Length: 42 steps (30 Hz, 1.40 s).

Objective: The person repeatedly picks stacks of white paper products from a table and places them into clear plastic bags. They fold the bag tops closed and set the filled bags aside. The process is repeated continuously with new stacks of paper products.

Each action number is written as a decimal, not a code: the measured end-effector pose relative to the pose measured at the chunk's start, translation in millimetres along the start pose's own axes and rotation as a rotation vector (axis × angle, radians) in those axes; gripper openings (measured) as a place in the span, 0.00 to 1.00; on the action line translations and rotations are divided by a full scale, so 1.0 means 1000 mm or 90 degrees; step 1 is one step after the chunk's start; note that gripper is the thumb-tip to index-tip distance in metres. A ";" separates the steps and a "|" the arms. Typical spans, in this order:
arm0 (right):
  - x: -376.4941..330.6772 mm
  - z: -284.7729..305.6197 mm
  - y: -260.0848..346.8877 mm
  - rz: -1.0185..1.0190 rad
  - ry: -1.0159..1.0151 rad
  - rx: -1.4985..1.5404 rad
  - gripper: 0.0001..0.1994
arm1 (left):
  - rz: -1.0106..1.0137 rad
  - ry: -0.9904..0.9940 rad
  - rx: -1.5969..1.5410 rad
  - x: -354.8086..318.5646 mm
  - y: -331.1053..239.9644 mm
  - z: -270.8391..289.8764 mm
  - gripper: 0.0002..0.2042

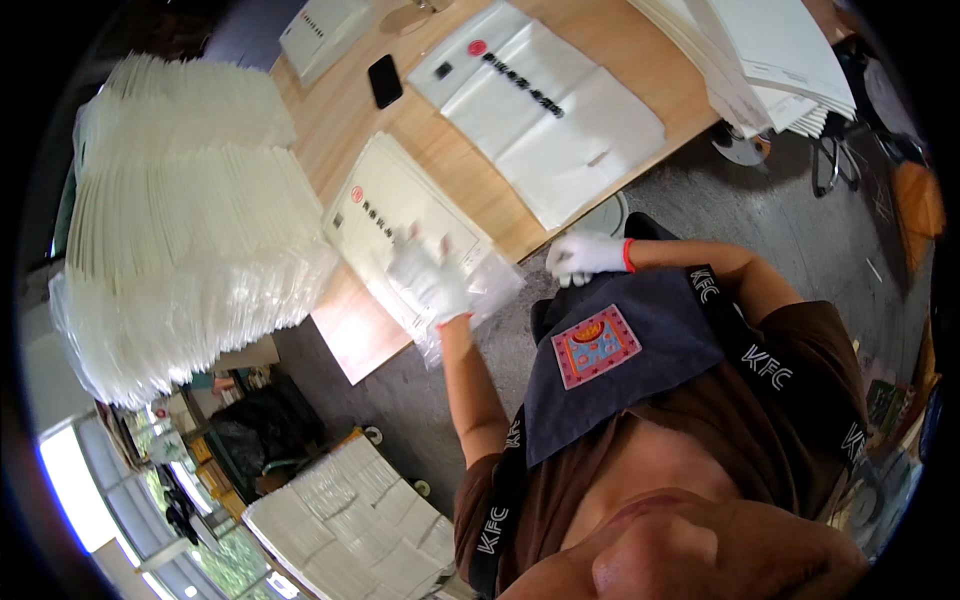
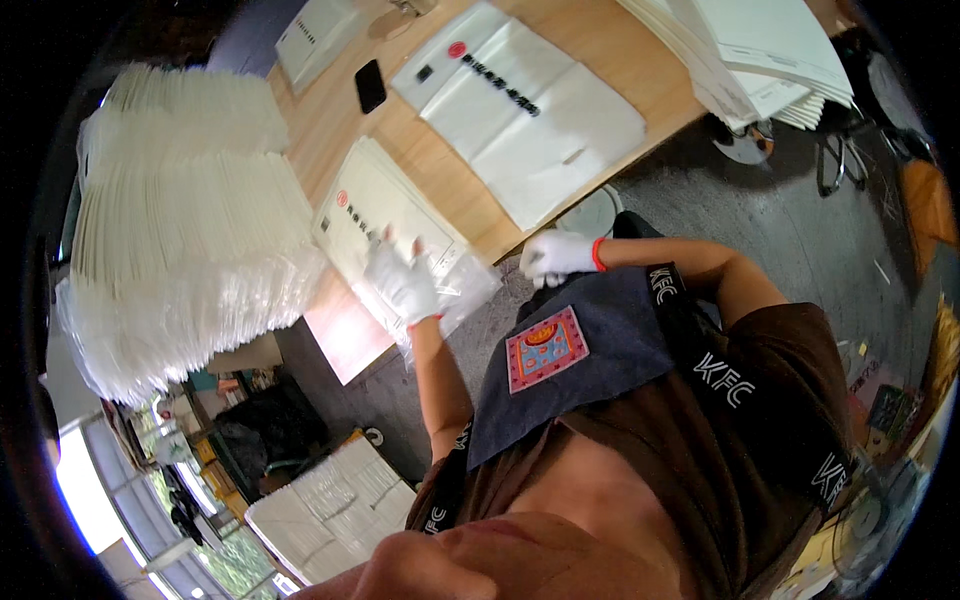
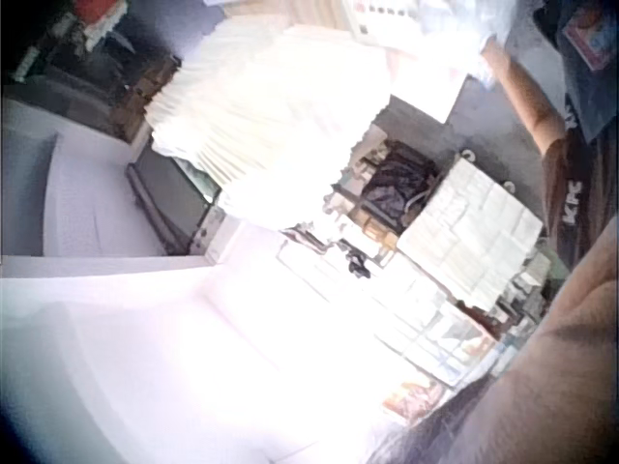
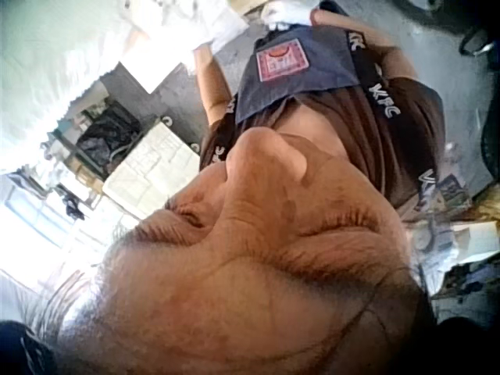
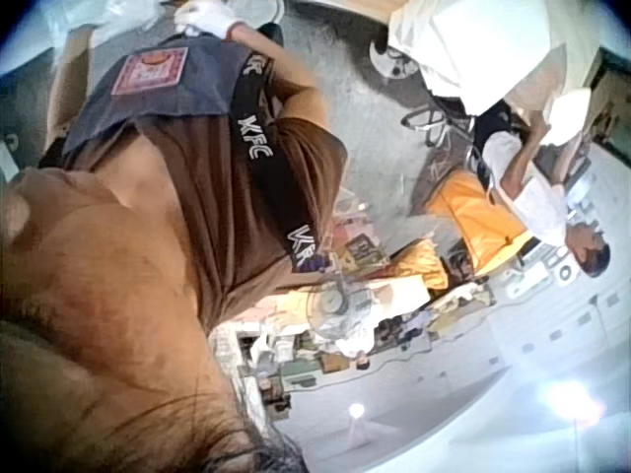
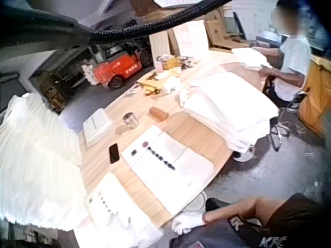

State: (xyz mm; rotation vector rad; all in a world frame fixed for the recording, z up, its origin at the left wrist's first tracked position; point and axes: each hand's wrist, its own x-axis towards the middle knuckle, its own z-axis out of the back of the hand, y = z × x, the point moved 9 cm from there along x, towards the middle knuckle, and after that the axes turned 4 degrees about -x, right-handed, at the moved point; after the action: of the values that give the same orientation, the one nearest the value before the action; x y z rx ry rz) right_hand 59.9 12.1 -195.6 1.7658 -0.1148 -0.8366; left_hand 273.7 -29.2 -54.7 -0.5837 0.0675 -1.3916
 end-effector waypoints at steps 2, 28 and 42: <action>-0.013 0.034 -0.006 0.017 -0.108 0.012 0.11 | -0.155 0.085 -0.029 0.004 -0.082 -0.057 0.23; -0.099 0.226 0.040 0.017 -0.568 -0.486 0.14 | 0.001 0.356 -0.829 0.121 -0.194 -0.108 0.16; -0.171 0.193 0.093 0.152 -0.585 -0.725 0.16 | -0.284 0.223 -0.498 0.022 -0.287 -0.128 0.10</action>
State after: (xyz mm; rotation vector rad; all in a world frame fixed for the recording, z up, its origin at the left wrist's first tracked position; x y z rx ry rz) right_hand -150.5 -97.0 -57.0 0.2319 -0.3547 -1.1491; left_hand -29.7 -112.3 -35.9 -1.0317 0.8336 -1.8896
